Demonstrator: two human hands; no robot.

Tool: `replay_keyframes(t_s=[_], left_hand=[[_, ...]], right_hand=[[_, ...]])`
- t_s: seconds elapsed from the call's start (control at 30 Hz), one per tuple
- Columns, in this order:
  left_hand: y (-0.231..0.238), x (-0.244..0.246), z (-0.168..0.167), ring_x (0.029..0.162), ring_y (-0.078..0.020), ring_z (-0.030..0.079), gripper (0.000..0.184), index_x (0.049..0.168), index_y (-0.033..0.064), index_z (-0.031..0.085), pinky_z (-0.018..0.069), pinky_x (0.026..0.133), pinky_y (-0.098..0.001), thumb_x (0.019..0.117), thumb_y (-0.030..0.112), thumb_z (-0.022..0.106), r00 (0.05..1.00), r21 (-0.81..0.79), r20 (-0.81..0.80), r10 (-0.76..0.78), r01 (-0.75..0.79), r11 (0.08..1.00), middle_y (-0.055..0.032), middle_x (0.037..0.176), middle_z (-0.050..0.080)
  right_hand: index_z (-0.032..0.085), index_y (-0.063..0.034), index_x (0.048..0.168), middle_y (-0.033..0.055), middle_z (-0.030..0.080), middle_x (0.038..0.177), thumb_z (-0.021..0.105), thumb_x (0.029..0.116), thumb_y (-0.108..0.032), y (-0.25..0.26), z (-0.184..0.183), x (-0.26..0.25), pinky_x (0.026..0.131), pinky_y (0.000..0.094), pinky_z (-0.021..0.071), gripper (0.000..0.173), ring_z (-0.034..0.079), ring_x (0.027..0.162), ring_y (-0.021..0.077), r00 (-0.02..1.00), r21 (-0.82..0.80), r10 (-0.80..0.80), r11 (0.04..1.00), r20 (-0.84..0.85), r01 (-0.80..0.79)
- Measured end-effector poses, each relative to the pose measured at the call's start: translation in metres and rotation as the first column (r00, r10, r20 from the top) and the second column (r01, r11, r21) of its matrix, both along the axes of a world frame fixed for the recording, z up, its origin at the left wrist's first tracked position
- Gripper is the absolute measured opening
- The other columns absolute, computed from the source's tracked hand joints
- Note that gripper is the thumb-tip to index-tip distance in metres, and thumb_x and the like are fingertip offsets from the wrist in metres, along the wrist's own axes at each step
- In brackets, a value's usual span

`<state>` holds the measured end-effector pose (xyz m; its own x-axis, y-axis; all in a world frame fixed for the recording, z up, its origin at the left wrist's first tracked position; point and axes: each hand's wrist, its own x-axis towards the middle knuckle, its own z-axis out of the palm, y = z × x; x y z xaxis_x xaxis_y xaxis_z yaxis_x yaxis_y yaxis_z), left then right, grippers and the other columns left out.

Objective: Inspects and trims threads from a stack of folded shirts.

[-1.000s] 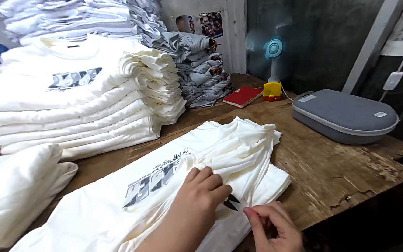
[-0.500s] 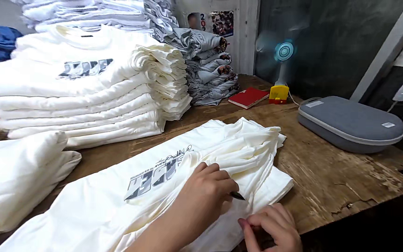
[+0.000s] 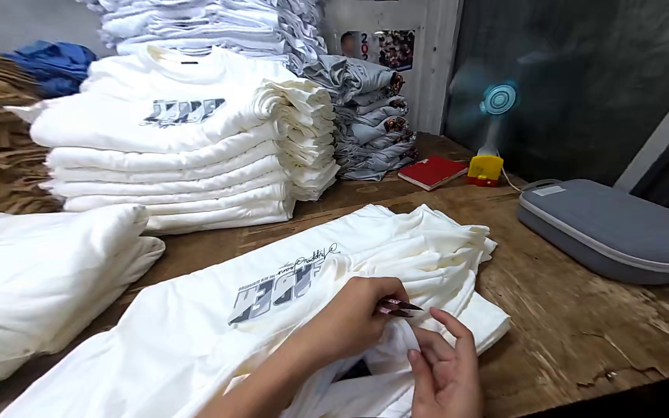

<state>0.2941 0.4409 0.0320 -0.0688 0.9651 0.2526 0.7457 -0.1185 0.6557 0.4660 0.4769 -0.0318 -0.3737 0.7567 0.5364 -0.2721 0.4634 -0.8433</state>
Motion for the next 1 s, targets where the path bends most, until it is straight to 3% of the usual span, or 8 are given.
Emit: replay_keyframes(t_s=[0.13,0.23,0.33,0.53,0.67,0.8,0.87,1.0], left_hand=[[-0.003,0.007,-0.003,0.076,-0.0023,0.063,0.011,0.104,0.0138,0.072,0.0534,0.070,-0.0214,0.0960,0.020,0.069,0.983,0.038,0.099,0.154,-0.158,0.987,0.0039,0.087,0.069],[-0.018,0.017,0.007,0.068,-0.0054,0.062,0.012,0.092,0.0132,0.074,0.0526,0.064,-0.0269,0.0907,0.024,0.073,0.949,-0.048,-0.010,0.314,-0.314,0.948,0.0035,0.077,0.068],[-0.025,0.019,0.011,0.072,-0.0084,0.064,0.025,0.099,0.0136,0.077,0.0542,0.069,-0.0329,0.0961,0.037,0.071,0.983,-0.289,0.009,0.184,-0.174,0.941,0.0012,0.082,0.071],[-0.025,0.017,0.009,0.065,-0.0019,0.058,0.016,0.088,0.0170,0.077,0.0478,0.061,-0.0251,0.0887,0.033,0.079,0.965,-0.246,0.141,0.223,-0.184,0.952,0.0078,0.075,0.067],[-0.025,0.014,0.007,0.071,-0.0014,0.060,0.012,0.092,0.0140,0.075,0.0498,0.064,-0.0216,0.0910,0.026,0.075,0.990,-0.117,0.124,0.060,-0.045,0.992,0.0054,0.083,0.068],[-0.026,0.019,0.009,0.078,-0.0015,0.066,0.021,0.105,0.0151,0.073,0.0562,0.071,-0.0207,0.0875,0.025,0.080,0.978,-0.040,0.084,0.191,-0.188,0.981,0.0052,0.090,0.071],[-0.030,0.017,0.010,0.087,-0.0049,0.068,0.034,0.113,0.0166,0.072,0.0585,0.078,-0.0242,0.0853,0.033,0.081,0.960,0.024,-0.021,0.279,-0.278,0.960,0.0037,0.098,0.070],[-0.028,0.023,0.006,0.086,-0.0093,0.068,0.024,0.106,0.0157,0.078,0.0591,0.078,-0.0268,0.0853,0.027,0.082,0.970,0.046,-0.111,0.215,-0.211,0.976,-0.0011,0.099,0.071]], right_hand=[[0.044,0.0146,0.133,0.0132,0.068,0.110,0.054,0.0881,0.014,0.006,-0.004,0.000,0.078,0.0279,0.0622,0.046,0.071,0.091,0.0131,0.999,0.031,-0.030,0.999,-0.020,0.030],[0.045,0.0120,0.129,0.0133,0.065,0.116,0.056,0.0892,0.015,0.008,-0.005,-0.002,0.076,0.0249,0.0618,0.041,0.070,0.089,0.0098,0.999,0.029,-0.042,0.999,-0.025,0.042],[0.045,0.0107,0.128,0.0116,0.066,0.114,0.057,0.0901,0.016,0.008,-0.006,-0.001,0.075,0.0249,0.0620,0.040,0.070,0.088,0.0094,0.999,0.018,-0.026,0.999,-0.045,0.027],[0.050,0.0104,0.126,0.0129,0.066,0.112,0.057,0.0851,0.013,0.012,-0.010,0.001,0.072,0.0256,0.0606,0.042,0.069,0.085,0.0109,1.000,0.123,-0.006,0.992,-0.017,0.008],[0.067,0.0049,0.121,0.0179,0.062,0.121,0.074,0.0733,0.000,0.013,-0.003,0.000,0.077,0.0226,0.0591,0.049,0.065,0.099,0.0122,0.989,0.286,-0.094,0.957,0.114,0.058],[0.080,-0.0084,0.086,0.0083,0.071,0.102,0.078,0.0840,-0.010,0.019,-0.005,-0.002,0.068,0.0176,0.0593,0.004,0.068,0.080,0.0040,0.906,0.416,-0.412,0.843,0.093,0.341],[0.081,-0.0123,0.086,0.0041,0.073,0.100,0.078,0.0879,-0.017,0.026,-0.007,0.004,0.074,0.0225,0.0564,0.006,0.068,0.087,0.0075,0.887,0.413,-0.459,0.819,0.055,0.398],[0.080,-0.0106,0.087,0.0045,0.071,0.099,0.079,0.0877,-0.016,0.030,-0.006,0.008,0.072,0.0137,0.0544,0.006,0.066,0.091,0.0049,0.904,0.338,-0.426,0.845,-0.043,0.415]])
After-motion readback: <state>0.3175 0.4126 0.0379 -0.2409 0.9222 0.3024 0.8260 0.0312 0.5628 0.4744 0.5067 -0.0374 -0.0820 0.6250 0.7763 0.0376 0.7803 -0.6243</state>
